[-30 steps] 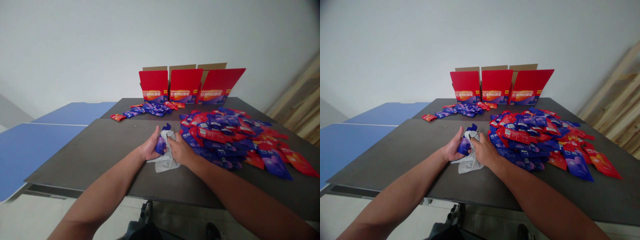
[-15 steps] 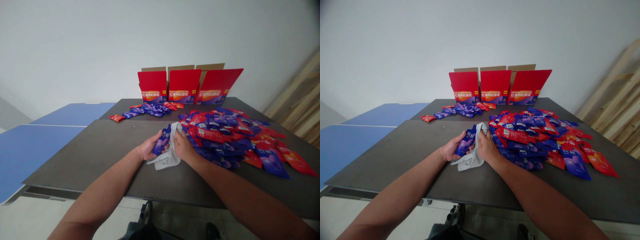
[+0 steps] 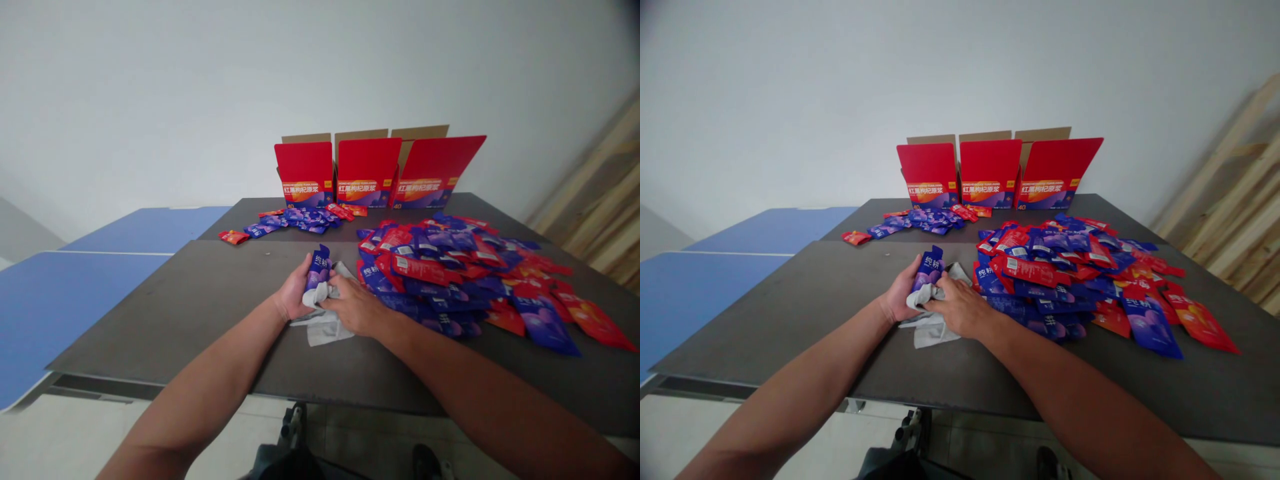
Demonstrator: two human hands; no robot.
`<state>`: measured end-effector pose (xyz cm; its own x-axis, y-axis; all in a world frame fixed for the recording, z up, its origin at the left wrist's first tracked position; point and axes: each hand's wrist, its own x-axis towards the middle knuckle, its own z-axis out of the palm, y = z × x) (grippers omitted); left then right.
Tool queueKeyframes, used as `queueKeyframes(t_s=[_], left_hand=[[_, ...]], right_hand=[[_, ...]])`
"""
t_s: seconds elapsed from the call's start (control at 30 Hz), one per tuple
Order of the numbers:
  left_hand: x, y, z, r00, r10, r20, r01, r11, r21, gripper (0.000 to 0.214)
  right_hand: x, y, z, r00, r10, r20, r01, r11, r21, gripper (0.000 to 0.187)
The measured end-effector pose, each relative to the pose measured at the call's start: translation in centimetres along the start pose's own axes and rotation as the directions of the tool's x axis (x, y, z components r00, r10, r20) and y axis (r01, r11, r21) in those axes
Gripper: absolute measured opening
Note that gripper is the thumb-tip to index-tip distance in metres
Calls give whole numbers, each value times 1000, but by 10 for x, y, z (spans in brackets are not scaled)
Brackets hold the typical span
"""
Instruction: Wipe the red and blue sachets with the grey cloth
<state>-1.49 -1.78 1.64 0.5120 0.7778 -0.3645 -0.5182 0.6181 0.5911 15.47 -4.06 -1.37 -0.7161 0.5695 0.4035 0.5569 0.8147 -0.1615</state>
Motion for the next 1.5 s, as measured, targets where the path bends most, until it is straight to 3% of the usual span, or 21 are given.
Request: queueKeyframes(t_s=[0.13,0.3,0.53,0.63,0.77,0.9,1.03,1.27,1.37,1.47,1.5], left_hand=[[-1,-5,4,1000,20,-5,-19,997,75,42],[1,-10,0,999,27,-17,-22,970,243,34],[-1,-12,-3,994,3,109,-46,917,395,45],[-3,-12,-5,991,31,130,-84,900,429,30],[-4,0,-7,981,94,168,-146,934,326,32],[-5,19,-7,972,224,72,-230,968,98,28],[-6,32,-11,904,416,-95,-412,909,62,30],[-10,32,-9,838,533,-120,-497,834,240,26],[-10,30,8,783,618,-72,-534,726,433,30],[-9,33,35,704,706,76,-596,528,605,38],[-7,35,45,699,704,127,-595,475,648,36]], right_hand=[[1,-1,-1,988,156,3,-156,988,-15,45],[2,2,1,947,310,-89,-305,950,65,41],[4,7,9,852,485,-198,-449,871,199,47],[6,9,12,831,519,-202,-475,850,228,49],[6,10,13,814,549,-189,-502,829,245,49],[7,5,6,878,473,-72,-459,875,152,48],[9,-2,-3,909,416,22,-417,908,36,53],[12,-3,-6,923,378,73,-379,925,-7,58],[12,-3,-7,925,374,70,-375,927,-6,55],[12,-4,-8,919,385,80,-385,923,-16,51],[12,-4,-8,919,385,81,-385,923,-19,50]])
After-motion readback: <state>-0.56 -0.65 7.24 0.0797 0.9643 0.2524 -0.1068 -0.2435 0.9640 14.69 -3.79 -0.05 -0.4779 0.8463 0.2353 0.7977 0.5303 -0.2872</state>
